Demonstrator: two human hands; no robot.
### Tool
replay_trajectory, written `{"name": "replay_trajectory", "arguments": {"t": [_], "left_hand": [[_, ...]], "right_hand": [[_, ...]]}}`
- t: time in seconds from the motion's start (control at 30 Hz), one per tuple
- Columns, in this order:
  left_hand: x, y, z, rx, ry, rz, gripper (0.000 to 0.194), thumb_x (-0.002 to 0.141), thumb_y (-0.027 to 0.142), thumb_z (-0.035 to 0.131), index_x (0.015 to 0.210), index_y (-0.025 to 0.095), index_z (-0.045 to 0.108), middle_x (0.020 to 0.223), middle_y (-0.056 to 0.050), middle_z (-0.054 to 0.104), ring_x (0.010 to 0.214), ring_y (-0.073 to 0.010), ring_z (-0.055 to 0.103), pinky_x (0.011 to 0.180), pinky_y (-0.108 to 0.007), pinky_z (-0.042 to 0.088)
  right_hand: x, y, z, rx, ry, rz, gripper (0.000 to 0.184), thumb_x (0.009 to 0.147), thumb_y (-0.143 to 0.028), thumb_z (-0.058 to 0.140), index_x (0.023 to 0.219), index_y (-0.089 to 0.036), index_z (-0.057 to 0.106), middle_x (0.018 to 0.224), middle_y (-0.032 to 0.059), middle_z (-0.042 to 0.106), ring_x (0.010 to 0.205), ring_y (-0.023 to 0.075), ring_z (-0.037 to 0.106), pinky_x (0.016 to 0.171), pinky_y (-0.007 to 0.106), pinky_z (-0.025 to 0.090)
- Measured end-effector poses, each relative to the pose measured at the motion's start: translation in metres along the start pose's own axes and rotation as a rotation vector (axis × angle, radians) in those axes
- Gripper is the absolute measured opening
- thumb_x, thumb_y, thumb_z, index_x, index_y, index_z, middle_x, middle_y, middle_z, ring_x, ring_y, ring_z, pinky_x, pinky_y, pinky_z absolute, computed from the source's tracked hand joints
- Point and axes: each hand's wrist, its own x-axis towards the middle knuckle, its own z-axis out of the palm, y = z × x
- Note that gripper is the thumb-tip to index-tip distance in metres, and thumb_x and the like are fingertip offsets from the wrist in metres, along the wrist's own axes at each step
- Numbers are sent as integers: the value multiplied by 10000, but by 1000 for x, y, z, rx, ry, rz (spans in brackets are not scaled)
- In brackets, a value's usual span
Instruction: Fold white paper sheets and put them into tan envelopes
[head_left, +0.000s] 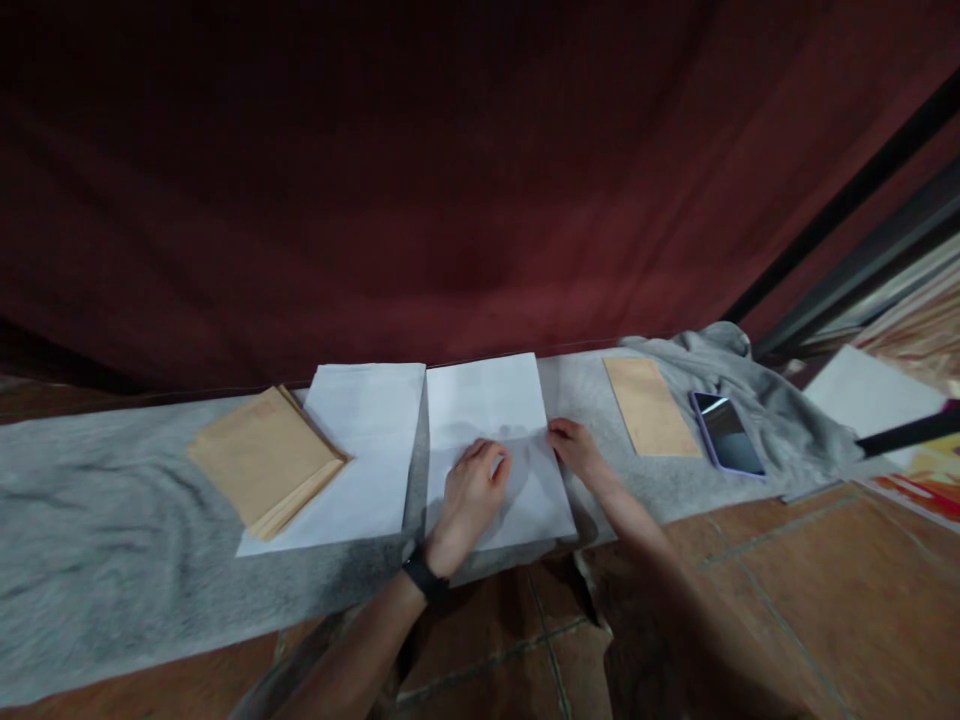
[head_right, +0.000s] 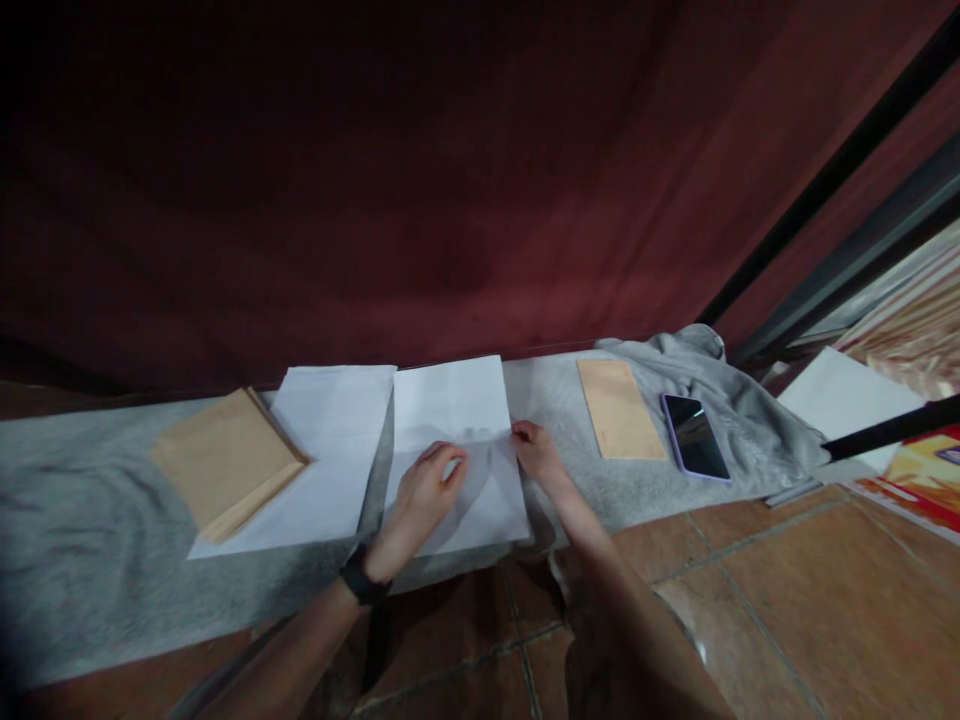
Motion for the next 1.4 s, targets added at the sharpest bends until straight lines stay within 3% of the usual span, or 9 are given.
{"name": "replay_trajectory", "arguments": {"t": [0.13,0.27,0.43,0.57,0.73,0.83,1.1,1.4], "left_hand": [[-1,-29,3,198,15,-11,349,951,240,570,1294,181,599,1395,-132,605,1316,-271,560,1109,-436,453],[-12,-34,20,363,-54,43,562,977,386,560,1482,164,455,1620,-169,374,1502,-330,343,1196,-526,345],[-21,-23,34,465,-30,100,589,1022,440,429,1538,158,399,1635,-166,346,1527,-334,291,1230,-592,240],[-20,-19,42,491,-1,79,607,1022,412,392,1558,129,365,1628,-175,351,1537,-322,267,1238,-592,213],[-22,-24,49,520,-70,100,627,974,238,406,1586,134,317,1654,-160,304,1552,-312,217,1254,-567,185],[-23,-26,49,533,-81,102,647,962,207,403,1596,139,292,1665,-155,277,1558,-307,196,1259,-557,180],[-23,-31,34,517,0,56,591,1008,276,329,1556,54,354,1633,-193,317,1538,-286,267,1253,-506,239],[-28,-48,22,465,66,-5,636,1014,373,336,1546,26,358,1615,-212,343,1522,-315,300,1242,-507,267]], "right_hand": [[0,6,-14,-137,61,50,133,720,-203,488,644,-194,597,516,-45,483,522,136,485,534,253,347],[-6,9,-12,-272,111,61,172,776,-156,487,715,-188,645,630,3,602,653,167,580,617,262,399],[-13,2,-9,-403,224,20,341,889,-206,499,1195,-160,642,1056,124,710,916,236,664,815,326,496],[-29,-10,16,-409,230,-253,428,1001,-308,392,1367,-162,562,1257,159,665,1160,272,628,1008,422,507],[-64,-17,68,-459,-22,-488,516,1052,-353,343,1525,-168,436,1541,144,504,1441,248,443,1178,477,390],[-73,-14,77,-578,-28,-515,547,1070,-370,313,1572,-157,359,1611,124,409,1499,233,361,1230,475,307],[-66,0,55,-747,69,-517,592,1067,-438,339,1547,-96,400,1600,163,403,1491,283,371,1236,490,267],[-56,22,26,-799,170,-395,607,1060,-434,360,1571,-105,355,1609,191,375,1469,344,393,1212,577,260]]}}
